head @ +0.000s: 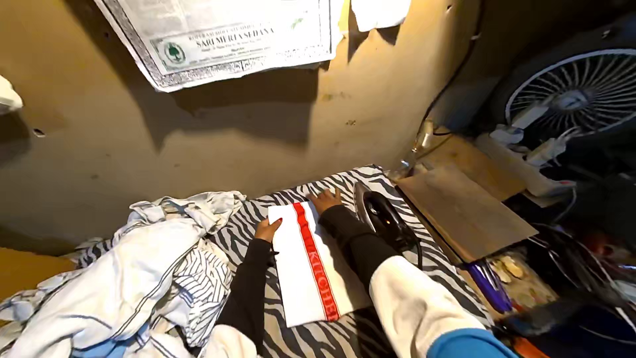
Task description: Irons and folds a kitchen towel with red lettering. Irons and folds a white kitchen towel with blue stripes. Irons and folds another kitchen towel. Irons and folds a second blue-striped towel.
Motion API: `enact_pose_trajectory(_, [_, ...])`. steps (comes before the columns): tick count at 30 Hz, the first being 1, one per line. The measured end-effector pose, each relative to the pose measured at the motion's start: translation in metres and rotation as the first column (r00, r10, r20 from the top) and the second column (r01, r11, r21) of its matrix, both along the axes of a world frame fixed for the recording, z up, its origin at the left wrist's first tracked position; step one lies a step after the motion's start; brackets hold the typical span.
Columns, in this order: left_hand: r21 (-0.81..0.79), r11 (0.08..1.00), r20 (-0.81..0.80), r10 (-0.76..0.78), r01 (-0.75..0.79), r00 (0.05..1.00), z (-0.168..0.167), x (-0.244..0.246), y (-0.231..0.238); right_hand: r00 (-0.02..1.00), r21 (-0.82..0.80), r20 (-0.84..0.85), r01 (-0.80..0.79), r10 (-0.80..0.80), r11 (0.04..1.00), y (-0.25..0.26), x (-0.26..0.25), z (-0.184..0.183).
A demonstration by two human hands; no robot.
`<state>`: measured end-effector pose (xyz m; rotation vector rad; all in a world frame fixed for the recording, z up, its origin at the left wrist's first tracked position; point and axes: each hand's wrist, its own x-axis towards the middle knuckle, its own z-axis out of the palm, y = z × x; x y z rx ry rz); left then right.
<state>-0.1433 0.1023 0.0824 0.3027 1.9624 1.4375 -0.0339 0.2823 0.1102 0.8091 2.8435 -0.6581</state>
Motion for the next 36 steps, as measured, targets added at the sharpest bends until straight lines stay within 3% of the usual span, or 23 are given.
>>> enact_pose_trajectory(3, [0.007, 0.997, -0.187, -0.069, 0.072, 0.98, 0.044, 0.004, -0.021, 0.992, -0.041, 0.124, -0.029, 0.034, 0.999, 0.002, 0.001, 0.028])
enact_pose_trajectory(5, [0.065, 0.995, -0.289, -0.048, 0.07, 0.956, 0.081, 0.009, -0.038, 0.989, -0.042, -0.108, -0.103, 0.098, 0.994, 0.016, 0.016, 0.048])
enact_pose_trajectory(7, [0.176, 0.981, -0.424, 0.0, 0.082, 0.906, 0.112, 0.018, -0.055, 0.854, 0.052, -0.476, -0.209, 0.209, 0.976, 0.031, 0.039, 0.07])
enact_pose_trajectory(10, [0.325, 0.894, -0.759, 0.052, 0.308, 0.649, 0.137, 0.028, -0.09, 0.644, 0.234, -0.657, -0.321, 0.393, 0.918, 0.015, 0.088, 0.136])
enact_pose_trajectory(13, [0.245, 0.884, -0.929, 0.097, 0.397, 0.358, 0.132, 0.056, -0.123, 0.603, 0.396, -0.62, -0.312, 0.502, 0.864, -0.023, 0.138, 0.156])
enact_pose_trajectory(16, [0.081, 0.956, -0.962, 0.001, 0.283, 0.273, 0.063, 0.102, -0.161, 0.775, 0.28, -0.454, -0.344, 0.44, 0.896, -0.067, 0.186, 0.102])
enact_pose_trajectory(17, [-0.005, 0.964, -0.953, -0.084, 0.264, 0.291, 0.034, 0.118, -0.175, 0.843, 0.182, -0.343, -0.374, 0.415, 0.91, -0.076, 0.2, 0.083])
enact_pose_trajectory(19, [-0.114, 0.963, -0.872, -0.215, 0.245, 0.44, -0.014, 0.146, -0.201, 0.923, 0.012, -0.18, -0.343, 0.339, 0.939, -0.071, 0.216, 0.058])
enact_pose_trajectory(21, [-0.136, 0.974, -0.761, -0.219, 0.18, 0.61, -0.04, 0.166, -0.216, 0.976, 0.078, -0.166, -0.13, 0.142, 0.988, -0.046, 0.214, 0.05])
enact_pose_trajectory(24, [-0.227, 0.969, -0.63, -0.224, 0.1, 0.743, -0.041, 0.183, -0.208, 0.947, 0.17, -0.067, 0.321, -0.315, 0.932, -0.01, 0.185, 0.053])
enact_pose_trajectory(26, [-0.308, 0.949, -0.51, -0.218, 0.059, 0.832, -0.034, 0.181, -0.193, 0.864, 0.179, 0.098, 0.472, -0.493, 0.863, 0.008, 0.157, 0.049])
enact_pose_trajectory(28, [-0.339, 0.941, -0.422, -0.163, 0.011, 0.892, -0.027, 0.175, -0.179, 0.823, 0.125, 0.13, 0.539, -0.552, 0.833, 0.026, 0.137, 0.04])
enact_pose_trajectory(31, [-0.256, 0.967, -0.389, -0.094, -0.01, 0.916, -0.032, 0.168, -0.175, 0.827, -0.077, 0.027, 0.562, -0.562, 0.823, 0.053, 0.142, 0.021])
enact_pose_trajectory(33, [-0.226, 0.974, -0.372, -0.098, 0.013, 0.923, -0.034, 0.159, -0.181, 0.832, -0.144, -0.019, 0.547, -0.555, 0.825, 0.022, 0.151, 0.04])
enact_pose_trajectory(36, [-0.272, 0.954, -0.275, -0.199, 0.123, 0.941, -0.033, 0.15, -0.186, 0.883, -0.066, 0.04, 0.469, -0.468, 0.88, -0.047, 0.152, 0.067])
